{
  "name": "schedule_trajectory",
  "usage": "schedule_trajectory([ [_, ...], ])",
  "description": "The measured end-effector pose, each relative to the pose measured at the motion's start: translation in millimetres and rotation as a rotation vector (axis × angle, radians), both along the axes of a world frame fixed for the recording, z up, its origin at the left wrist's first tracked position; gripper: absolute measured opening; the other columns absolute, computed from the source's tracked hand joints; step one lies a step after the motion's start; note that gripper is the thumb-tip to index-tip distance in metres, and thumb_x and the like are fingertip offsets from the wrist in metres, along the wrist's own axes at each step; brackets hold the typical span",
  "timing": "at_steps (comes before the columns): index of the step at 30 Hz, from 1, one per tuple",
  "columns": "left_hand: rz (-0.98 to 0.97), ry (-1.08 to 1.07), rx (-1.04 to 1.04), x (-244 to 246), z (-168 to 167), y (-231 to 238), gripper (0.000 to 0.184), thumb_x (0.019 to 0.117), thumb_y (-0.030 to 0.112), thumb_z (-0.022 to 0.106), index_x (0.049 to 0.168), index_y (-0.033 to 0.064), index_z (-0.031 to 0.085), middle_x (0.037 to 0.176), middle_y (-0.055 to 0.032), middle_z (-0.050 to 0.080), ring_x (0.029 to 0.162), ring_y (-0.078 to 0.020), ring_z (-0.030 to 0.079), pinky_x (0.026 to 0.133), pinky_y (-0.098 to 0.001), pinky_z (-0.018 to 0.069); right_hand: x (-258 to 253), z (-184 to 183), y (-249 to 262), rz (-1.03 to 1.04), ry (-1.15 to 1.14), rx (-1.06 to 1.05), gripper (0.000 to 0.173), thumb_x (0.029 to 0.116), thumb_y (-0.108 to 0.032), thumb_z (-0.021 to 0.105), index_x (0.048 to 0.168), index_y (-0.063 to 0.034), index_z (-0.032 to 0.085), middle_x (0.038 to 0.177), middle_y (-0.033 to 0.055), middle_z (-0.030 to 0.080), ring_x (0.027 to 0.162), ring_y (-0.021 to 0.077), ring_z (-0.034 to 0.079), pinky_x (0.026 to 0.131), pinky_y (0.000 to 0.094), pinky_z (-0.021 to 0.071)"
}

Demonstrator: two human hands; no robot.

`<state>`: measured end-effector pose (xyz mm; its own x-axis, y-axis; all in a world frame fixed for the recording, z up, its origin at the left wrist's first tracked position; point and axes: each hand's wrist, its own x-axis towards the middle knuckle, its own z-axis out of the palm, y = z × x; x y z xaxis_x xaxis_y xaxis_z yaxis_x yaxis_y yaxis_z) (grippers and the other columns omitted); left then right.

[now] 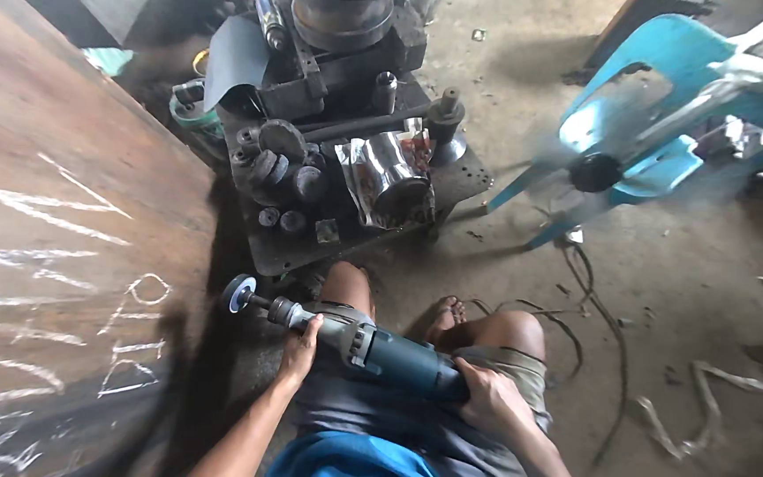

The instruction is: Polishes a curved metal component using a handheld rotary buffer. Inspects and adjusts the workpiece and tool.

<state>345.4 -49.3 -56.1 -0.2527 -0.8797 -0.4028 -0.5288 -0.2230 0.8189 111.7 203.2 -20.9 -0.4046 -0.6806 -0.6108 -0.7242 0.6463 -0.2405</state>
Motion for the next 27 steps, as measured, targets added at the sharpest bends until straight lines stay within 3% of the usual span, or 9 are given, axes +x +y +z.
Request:
schedule_trajectory([
  [11,-0.015,-0.039,0.004,1.0,-3.2,-2.3,0.047,0.1016,0.045,0.06,0.124,0.0032,0.066,0.119,-0.0085,0.071,0.118,-0.0108,0.064,0.105,-0.0347,0.0494,-0.6,-0.8,-0.1,0.003,0.013,0.001,0.058,0.0743,-0.043,0.082,0.126,-0.0201,0.066,0.104,0.0095,0.076,0.096,0.0334,0.073,0.08,0.059,0.0566],
  [27,-0.033,-0.052,0.004,1.8,-2.9,-2.1,0.051,0.102,0.046,0.058,0.126,0.0022,0.065,0.122,-0.0101,0.071,0.12,-0.0123,0.064,0.107,-0.0367,0.0488,1.6,0.0,0.5,-0.002,0.009,-0.011,0.057,0.0751,-0.038,0.081,0.127,-0.0183,0.066,0.105,0.0106,0.075,0.096,0.035,0.073,0.08,0.0603,0.0558],
])
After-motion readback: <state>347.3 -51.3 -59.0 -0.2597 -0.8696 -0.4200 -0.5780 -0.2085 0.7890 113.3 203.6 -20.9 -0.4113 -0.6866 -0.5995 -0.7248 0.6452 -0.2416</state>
